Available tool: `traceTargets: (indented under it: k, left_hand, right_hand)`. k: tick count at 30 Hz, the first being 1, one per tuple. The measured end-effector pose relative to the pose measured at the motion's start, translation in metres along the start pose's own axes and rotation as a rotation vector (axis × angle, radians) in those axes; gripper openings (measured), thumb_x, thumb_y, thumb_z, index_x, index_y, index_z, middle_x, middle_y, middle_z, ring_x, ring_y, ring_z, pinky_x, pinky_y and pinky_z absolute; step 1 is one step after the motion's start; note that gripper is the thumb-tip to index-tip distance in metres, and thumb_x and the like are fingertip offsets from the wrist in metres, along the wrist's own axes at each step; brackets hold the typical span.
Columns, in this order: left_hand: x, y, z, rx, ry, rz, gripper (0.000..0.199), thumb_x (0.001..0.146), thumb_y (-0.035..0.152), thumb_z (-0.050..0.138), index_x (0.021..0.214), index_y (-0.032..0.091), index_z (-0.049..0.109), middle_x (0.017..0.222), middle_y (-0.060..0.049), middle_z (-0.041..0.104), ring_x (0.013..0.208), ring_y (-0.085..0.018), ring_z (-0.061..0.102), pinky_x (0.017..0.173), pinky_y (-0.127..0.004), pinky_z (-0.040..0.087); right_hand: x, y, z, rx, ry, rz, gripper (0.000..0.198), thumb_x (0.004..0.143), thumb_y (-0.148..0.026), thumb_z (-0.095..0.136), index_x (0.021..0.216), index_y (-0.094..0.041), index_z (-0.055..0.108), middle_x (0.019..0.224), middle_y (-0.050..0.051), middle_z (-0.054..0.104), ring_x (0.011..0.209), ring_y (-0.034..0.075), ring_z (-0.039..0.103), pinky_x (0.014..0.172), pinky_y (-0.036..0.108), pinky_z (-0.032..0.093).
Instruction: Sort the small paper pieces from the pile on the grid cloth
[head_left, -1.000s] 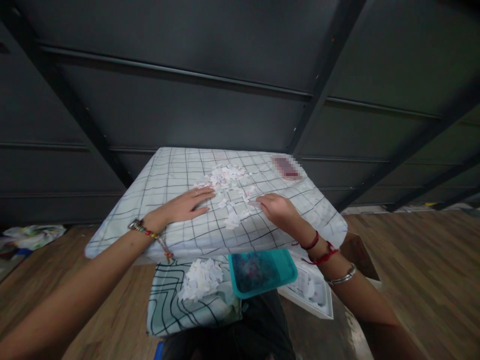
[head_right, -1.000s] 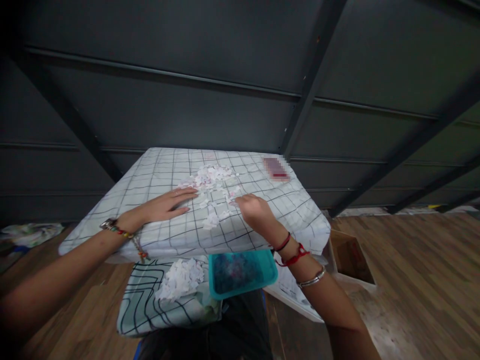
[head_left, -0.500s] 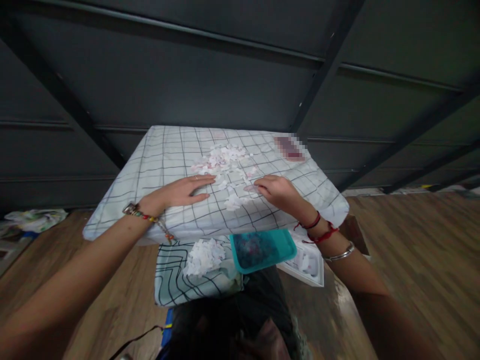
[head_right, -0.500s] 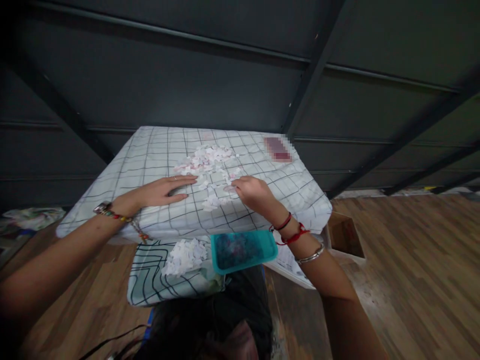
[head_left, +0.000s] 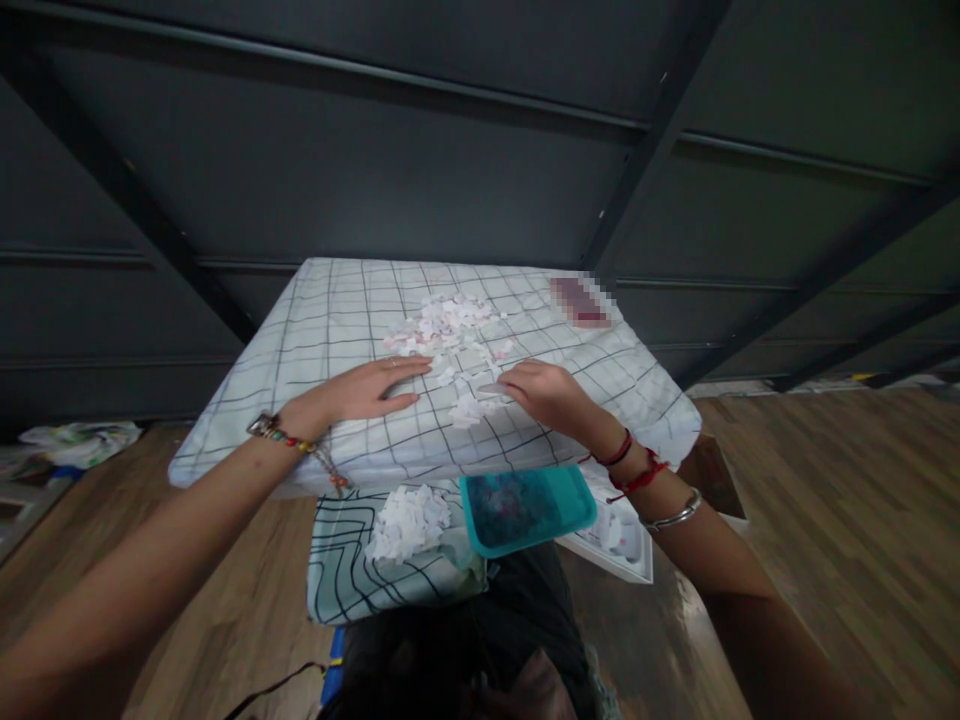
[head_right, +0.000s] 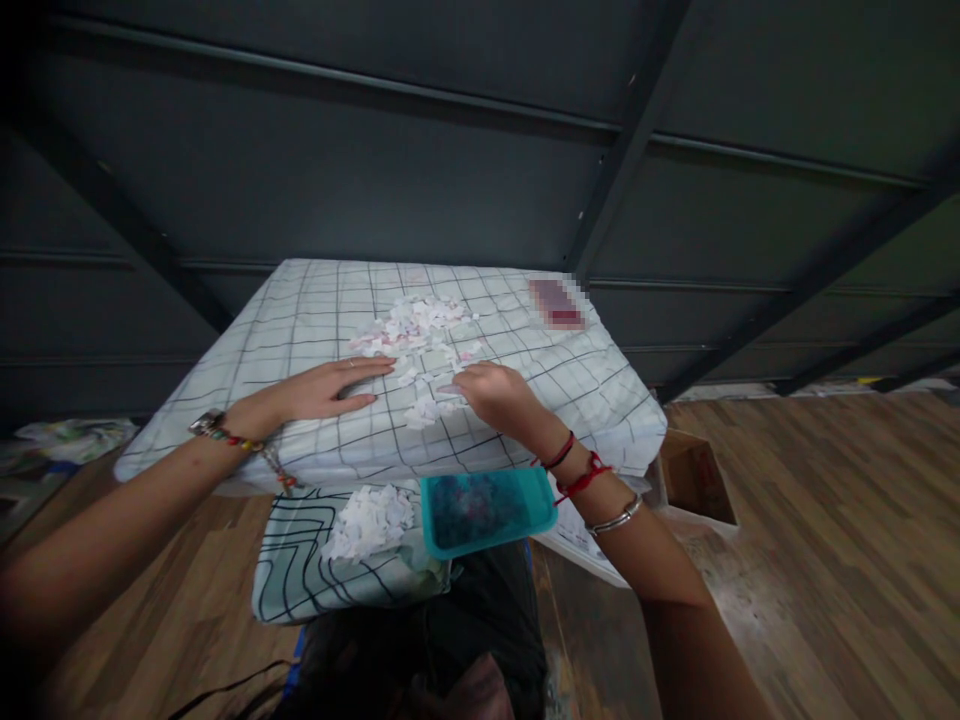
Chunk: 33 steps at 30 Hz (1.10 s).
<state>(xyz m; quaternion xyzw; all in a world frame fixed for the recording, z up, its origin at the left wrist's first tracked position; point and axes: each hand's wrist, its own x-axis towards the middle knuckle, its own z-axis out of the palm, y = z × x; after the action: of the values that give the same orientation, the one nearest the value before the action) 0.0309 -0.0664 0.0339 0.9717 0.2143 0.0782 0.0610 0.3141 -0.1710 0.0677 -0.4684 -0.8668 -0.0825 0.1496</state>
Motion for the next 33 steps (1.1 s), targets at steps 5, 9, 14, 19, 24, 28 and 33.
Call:
traceTargets:
  k: [5,9,14,19,24,28,33]
  left_hand:
    - [0.000,0.002,-0.001,-0.013,-0.006,-0.016,0.050,0.091,0.046,0.033,0.134,0.020,0.031,0.139,-0.005,0.032,0.125,-0.018,0.033,0.106,-0.033,0.025]
    - [0.000,0.005,-0.004,-0.023,-0.012,-0.019,0.050,0.091,0.045,0.034,0.134,0.020,0.031,0.140,-0.006,0.032,0.126,-0.018,0.033,0.106,-0.033,0.025]
    - [-0.001,0.005,-0.003,-0.033,-0.008,-0.041,0.049,0.091,0.045,0.035,0.134,0.021,0.031,0.140,-0.005,0.032,0.125,-0.019,0.033,0.106,-0.034,0.025]
    - [0.000,0.001,-0.001,-0.042,-0.006,-0.023,0.050,0.090,0.045,0.035,0.133,0.020,0.032,0.139,-0.006,0.033,0.125,-0.018,0.034,0.106,-0.032,0.026]
    - [-0.001,0.006,-0.005,-0.038,0.008,-0.018,0.047,0.090,0.043,0.037,0.132,0.019,0.035,0.138,-0.007,0.034,0.124,-0.019,0.035,0.105,-0.033,0.026]
    - [-0.001,0.010,-0.008,-0.041,0.018,-0.009,0.047,0.091,0.041,0.037,0.132,0.020,0.034,0.138,-0.007,0.035,0.124,-0.018,0.035,0.105,-0.034,0.027]
    - [0.000,0.007,-0.007,-0.034,0.012,-0.011,0.047,0.090,0.041,0.037,0.132,0.019,0.034,0.138,-0.008,0.035,0.124,-0.018,0.035,0.105,-0.034,0.027]
  right_hand:
    - [0.002,-0.003,-0.001,0.024,0.007,-0.004,0.026,0.090,-0.023,0.037,0.086,-0.015,0.061,0.081,0.005,0.061,0.083,0.014,0.053,0.072,0.025,0.038]
    - [0.014,-0.004,0.006,0.015,0.054,0.004,0.024,0.089,-0.023,0.040,0.085,-0.014,0.061,0.082,0.007,0.061,0.082,0.016,0.053,0.074,0.027,0.039]
    - [0.014,-0.005,0.008,0.060,-0.003,-0.128,0.025,0.089,-0.020,0.039,0.084,-0.015,0.062,0.081,0.005,0.064,0.081,0.015,0.055,0.076,0.026,0.041]
    - [0.016,0.007,0.002,0.060,0.105,0.023,0.021,0.088,-0.022,0.043,0.089,-0.015,0.063,0.086,0.007,0.065,0.084,0.017,0.056,0.076,0.027,0.042]
    - [0.033,0.010,0.010,0.035,0.018,0.037,0.020,0.087,-0.020,0.045,0.086,-0.015,0.064,0.083,0.007,0.065,0.084,0.016,0.056,0.077,0.027,0.041]
    - [0.032,0.002,0.009,-0.003,-0.055,-0.070,0.023,0.088,-0.021,0.042,0.084,-0.014,0.063,0.079,0.006,0.064,0.082,0.015,0.056,0.074,0.026,0.041]
    - [0.030,-0.002,0.000,-0.007,0.014,-0.053,0.025,0.089,-0.020,0.039,0.085,-0.014,0.063,0.079,0.007,0.062,0.082,0.015,0.054,0.073,0.027,0.041]
